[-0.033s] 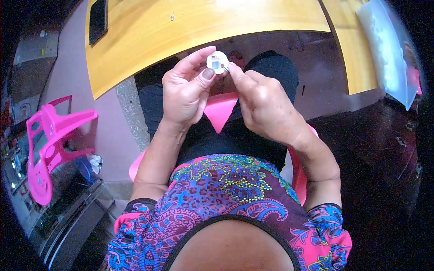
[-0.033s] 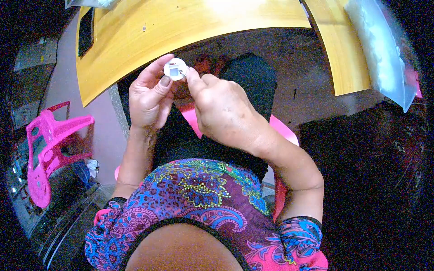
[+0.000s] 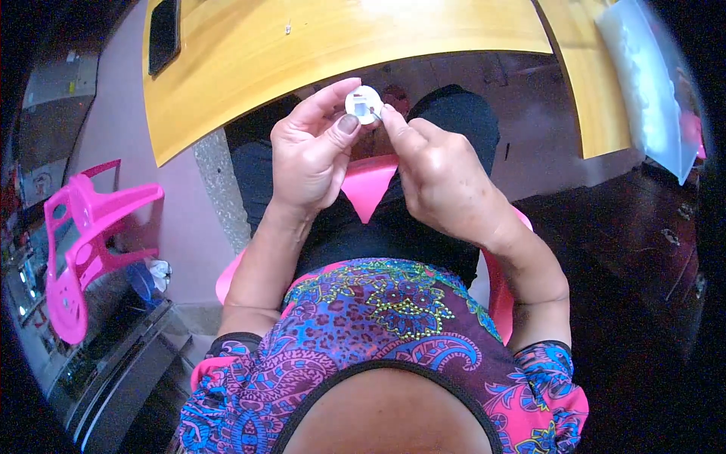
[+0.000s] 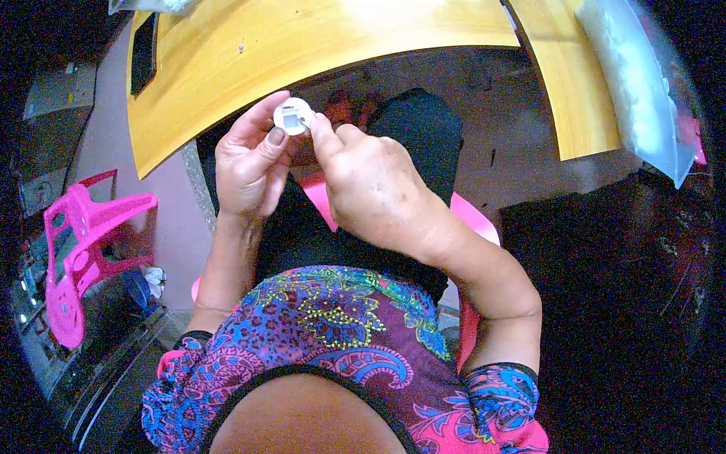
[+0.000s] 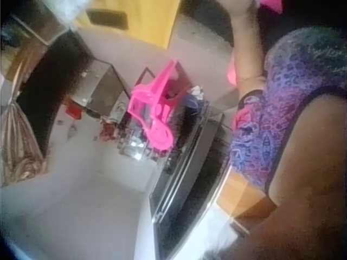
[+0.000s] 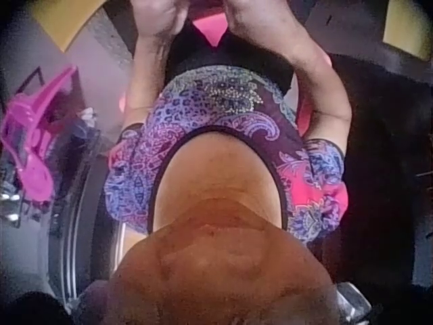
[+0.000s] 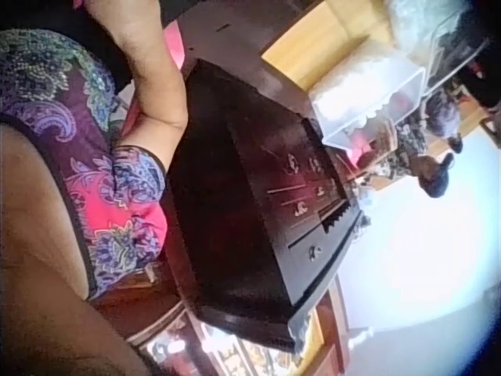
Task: The person uses a small tool to scrape the inner surface of a white plastic component before gathering more pieces from a bin to continue the task.
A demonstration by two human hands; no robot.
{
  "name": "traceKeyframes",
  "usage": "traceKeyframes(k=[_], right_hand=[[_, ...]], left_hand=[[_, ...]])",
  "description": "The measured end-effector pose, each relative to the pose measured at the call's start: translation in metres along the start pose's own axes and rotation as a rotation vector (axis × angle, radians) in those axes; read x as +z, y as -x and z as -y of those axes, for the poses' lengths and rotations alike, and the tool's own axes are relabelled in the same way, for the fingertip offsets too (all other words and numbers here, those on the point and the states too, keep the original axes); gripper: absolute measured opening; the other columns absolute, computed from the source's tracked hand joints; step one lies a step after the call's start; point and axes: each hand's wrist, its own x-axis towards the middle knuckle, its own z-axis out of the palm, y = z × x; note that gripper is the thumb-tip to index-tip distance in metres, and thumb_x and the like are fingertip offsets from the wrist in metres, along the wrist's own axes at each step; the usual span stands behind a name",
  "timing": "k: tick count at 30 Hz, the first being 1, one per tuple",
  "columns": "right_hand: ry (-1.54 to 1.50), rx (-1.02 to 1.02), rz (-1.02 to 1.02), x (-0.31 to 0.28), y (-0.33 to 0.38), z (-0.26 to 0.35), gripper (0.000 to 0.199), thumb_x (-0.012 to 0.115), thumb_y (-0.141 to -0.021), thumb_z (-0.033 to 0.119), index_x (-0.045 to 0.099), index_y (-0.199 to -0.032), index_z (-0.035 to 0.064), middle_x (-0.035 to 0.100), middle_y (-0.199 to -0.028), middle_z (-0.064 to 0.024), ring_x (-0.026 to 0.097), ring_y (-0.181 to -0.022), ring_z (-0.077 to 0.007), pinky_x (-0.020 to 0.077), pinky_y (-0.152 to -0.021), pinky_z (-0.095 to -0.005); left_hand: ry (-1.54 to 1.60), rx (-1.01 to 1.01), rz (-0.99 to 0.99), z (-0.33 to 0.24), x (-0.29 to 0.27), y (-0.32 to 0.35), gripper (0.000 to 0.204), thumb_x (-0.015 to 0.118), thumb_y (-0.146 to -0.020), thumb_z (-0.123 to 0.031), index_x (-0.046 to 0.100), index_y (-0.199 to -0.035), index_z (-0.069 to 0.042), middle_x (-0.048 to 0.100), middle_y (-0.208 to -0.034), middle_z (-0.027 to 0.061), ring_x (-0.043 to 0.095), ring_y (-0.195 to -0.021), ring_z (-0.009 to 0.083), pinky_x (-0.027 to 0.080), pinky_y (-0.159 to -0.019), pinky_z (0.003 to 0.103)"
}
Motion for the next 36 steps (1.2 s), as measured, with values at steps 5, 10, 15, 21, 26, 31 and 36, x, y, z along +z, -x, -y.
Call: traceKeyframes(k=[5, 10, 15, 21, 26, 31, 36], right_hand=[[0.283, -0.002, 0.130, -0.005, 0.001, 0.009, 0.050, 0.054, -0.071, -0.002, 0.048, -0.120, -0.0102, 0.055, -0.075, -0.0167, 0.060, -0.063, -0.0328, 0.0506, -0.056, -0.0386], [0.559, -0.016, 0.223, -0.005, 0.004, 0.016, 0.045, 0.055, -0.074, 0.004, 0.051, -0.116, -0.0120, 0.057, -0.074, -0.0139, 0.062, -0.060, -0.0245, 0.0510, -0.051, -0.0335], [0.589, -0.146, 0.199, -0.002, 0.009, 0.011, 0.041, 0.054, -0.077, 0.006, 0.052, -0.112, -0.0133, 0.058, -0.072, -0.0141, 0.062, -0.058, -0.0226, 0.0495, -0.047, -0.0306], [0.456, -0.040, 0.198, -0.013, 0.003, 0.005, 0.024, 0.054, -0.078, 0.009, 0.058, -0.097, -0.0043, 0.061, -0.077, -0.0159, 0.065, -0.069, -0.0279, 0.0527, -0.054, -0.0366], [0.317, -0.070, 0.072, -0.032, 0.002, 0.004, 0.038, 0.055, -0.075, 0.004, 0.057, -0.113, -0.0010, 0.057, -0.074, -0.0142, 0.061, -0.066, -0.0307, 0.0501, -0.057, -0.0390], [0.312, -0.120, -0.020, -0.027, 0.003, 0.007, 0.041, 0.056, -0.073, -0.001, 0.058, -0.113, 0.0011, 0.051, -0.068, -0.0115, 0.057, -0.062, -0.0287, 0.0474, -0.054, -0.0388], [0.388, -0.107, 0.043, -0.024, 0.004, 0.010, 0.042, 0.056, -0.072, 0.002, 0.059, -0.113, -0.0007, 0.051, -0.070, -0.0104, 0.057, -0.062, -0.0264, 0.0476, -0.055, -0.0368]], left_hand=[[-0.153, 0.016, -0.047, 0.003, 0.000, 0.005, 0.033, 0.059, -0.082, 0.008, 0.057, -0.115, 0.006, 0.061, -0.107, 0.0129, 0.061, -0.093, 0.0169, 0.051, -0.085, 0.028], [-0.521, 0.120, -0.004, 0.011, -0.003, 0.004, 0.024, 0.062, -0.080, 0.008, 0.064, -0.104, 0.005, 0.060, -0.106, 0.0099, 0.060, -0.092, 0.0146, 0.051, -0.081, 0.026], [-0.714, 0.117, 0.057, 0.015, -0.002, 0.004, 0.020, 0.062, -0.079, 0.007, 0.065, -0.099, 0.006, 0.059, -0.107, 0.0102, 0.060, -0.090, 0.0143, 0.052, -0.077, 0.025], [-0.319, -0.099, 0.042, 0.007, -0.008, -0.009, 0.021, 0.059, -0.086, -0.001, 0.060, -0.107, 0.005, 0.066, -0.095, 0.0112, 0.063, -0.080, 0.0155, 0.053, -0.073, 0.026], [-0.097, -0.133, 0.109, -0.015, -0.011, -0.010, 0.024, 0.051, -0.092, -0.007, 0.057, -0.111, 0.007, 0.064, -0.097, 0.0157, 0.065, -0.081, 0.0224, 0.054, -0.070, 0.031], [-0.054, -0.153, 0.168, -0.016, -0.014, -0.010, 0.027, 0.046, -0.095, -0.010, 0.055, -0.112, 0.008, 0.064, -0.095, 0.0188, 0.065, -0.081, 0.0262, 0.055, -0.068, 0.033], [-0.091, -0.173, 0.172, -0.015, -0.009, -0.008, 0.026, 0.047, -0.094, -0.008, 0.056, -0.111, 0.009, 0.064, -0.094, 0.0189, 0.065, -0.077, 0.0243, 0.056, -0.067, 0.032]])
